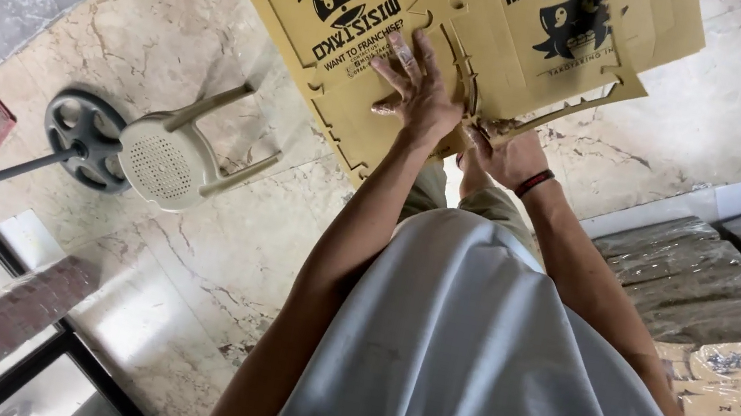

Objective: Manually separating pre-cut cardboard shapes from their frames and stacking the finished pieces.

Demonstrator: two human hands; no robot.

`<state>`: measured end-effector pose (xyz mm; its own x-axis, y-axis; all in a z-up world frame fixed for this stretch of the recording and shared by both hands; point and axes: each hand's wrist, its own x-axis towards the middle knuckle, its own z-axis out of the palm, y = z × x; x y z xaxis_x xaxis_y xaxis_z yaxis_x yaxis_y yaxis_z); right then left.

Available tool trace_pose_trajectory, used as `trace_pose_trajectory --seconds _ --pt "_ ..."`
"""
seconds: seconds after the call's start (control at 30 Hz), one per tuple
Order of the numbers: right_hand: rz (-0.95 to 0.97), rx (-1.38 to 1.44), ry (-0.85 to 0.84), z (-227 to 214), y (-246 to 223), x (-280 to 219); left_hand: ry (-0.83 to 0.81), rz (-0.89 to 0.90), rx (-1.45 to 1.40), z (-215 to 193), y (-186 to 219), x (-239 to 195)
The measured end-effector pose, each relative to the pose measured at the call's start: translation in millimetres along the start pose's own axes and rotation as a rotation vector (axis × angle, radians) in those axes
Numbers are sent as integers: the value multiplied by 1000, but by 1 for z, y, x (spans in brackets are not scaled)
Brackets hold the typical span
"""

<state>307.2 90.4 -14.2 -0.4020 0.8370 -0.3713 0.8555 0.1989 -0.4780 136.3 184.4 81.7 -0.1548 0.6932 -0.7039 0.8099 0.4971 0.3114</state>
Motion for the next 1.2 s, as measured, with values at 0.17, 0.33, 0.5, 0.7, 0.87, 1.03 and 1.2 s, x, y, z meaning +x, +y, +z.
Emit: trace_pose_trajectory --seconds 0.17,0.33,0.5,0.7,0.87,1.03,1.2 --pt "304 727 12 -60 -26 -7 -4 32 160 -3 -14 11" --pt "711 1532 132 -79 -66 -18 479 978 216 15 -49 33" --pt "712 1593 425 -60 -103 -15 -27 1160 680 -11 -7 35" --pt "916 1387 682 -48 -130 5 -198 1150 634 -8 1 39" --pt "1057 1376 689 -46 -139 13 -222 1183 591 3 -6 47" --pt "1086 1282 868 -6 -127 32 -220 1179 636 21 -14 61" --pt "1163 1234 1089 13 -118 51 -178 1180 690 26 -19 62"
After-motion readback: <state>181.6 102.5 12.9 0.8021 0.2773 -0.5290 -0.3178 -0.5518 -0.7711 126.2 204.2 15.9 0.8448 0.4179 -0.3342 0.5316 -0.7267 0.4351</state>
